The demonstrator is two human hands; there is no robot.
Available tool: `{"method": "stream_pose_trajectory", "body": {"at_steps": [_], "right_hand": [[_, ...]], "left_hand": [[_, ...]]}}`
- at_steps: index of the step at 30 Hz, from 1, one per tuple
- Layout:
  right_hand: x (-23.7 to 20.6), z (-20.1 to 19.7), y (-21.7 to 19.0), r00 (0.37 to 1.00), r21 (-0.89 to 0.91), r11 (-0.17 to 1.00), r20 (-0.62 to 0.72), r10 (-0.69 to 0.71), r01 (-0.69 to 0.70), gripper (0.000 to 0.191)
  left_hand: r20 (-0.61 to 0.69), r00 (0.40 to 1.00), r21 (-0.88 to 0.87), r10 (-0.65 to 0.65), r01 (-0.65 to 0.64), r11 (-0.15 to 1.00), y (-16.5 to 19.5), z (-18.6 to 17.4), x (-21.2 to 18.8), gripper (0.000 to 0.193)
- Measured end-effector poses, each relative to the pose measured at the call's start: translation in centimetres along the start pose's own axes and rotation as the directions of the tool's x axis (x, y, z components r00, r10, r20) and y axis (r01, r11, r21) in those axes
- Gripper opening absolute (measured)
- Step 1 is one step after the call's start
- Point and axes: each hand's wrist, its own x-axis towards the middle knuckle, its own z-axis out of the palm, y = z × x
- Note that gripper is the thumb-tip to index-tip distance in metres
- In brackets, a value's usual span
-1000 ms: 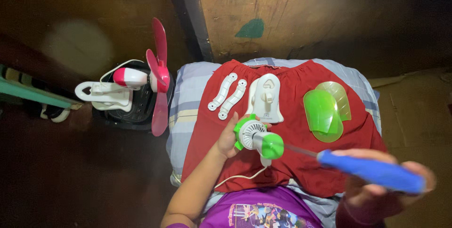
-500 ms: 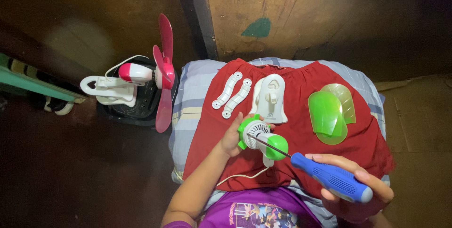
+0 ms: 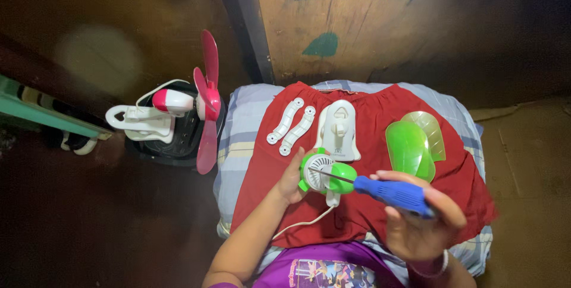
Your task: The person lies on a bed and disassembles a small portable electric fan. They remove the green plastic guard and blade assembly from the motor housing by hand, then use a screwdriver to unscrew the rear housing of the fan motor.
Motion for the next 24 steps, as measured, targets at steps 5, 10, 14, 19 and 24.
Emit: {"method": "stream_pose_trajectory", "body": {"at_steps": [5, 10, 14, 19, 24], "right_hand": [[2.0, 0.0, -1.1, 0.996, -0.005, 1.0, 0.092, -0.02, 0.021, 0.05], [1.6, 0.2, -1.9, 0.993, 0.087, 0.995, -0.107, -0.048, 0.057, 0.042], [-1.0, 1.6, 0.6, 0.898, 0.288, 0.931, -0.433, -0.081, 0.223, 0.032], [-3.0, 2.3, 2.9, 0.825, 0.452, 0.767, -0.538, -0.173, 0.456, 0.033], [-0.1, 0.5, 3.0, 0.914, 0.643, 0.664, -0.154, -0.377, 0.382, 0.028]], "left_hand": [[0.034, 0.998, -0.012, 0.056, -0.055, 0.998, -0.1, -0.6, 0.3, 0.058], [0.144, 0.988, 0.087, 0.064, -0.077, 0.993, -1.0, -0.6, -0.1, 0.054], [0.23, 0.971, 0.144, 0.07, -0.105, 0.984, -1.5, -0.4, -0.3, 0.054], [0.253, 0.964, 0.112, 0.081, -0.113, 0.987, -2.0, -1.0, -0.2, 0.059], [0.227, 0.972, 0.167, 0.066, -0.105, 0.98, -2.1, -1.5, -0.1, 0.059]]}}
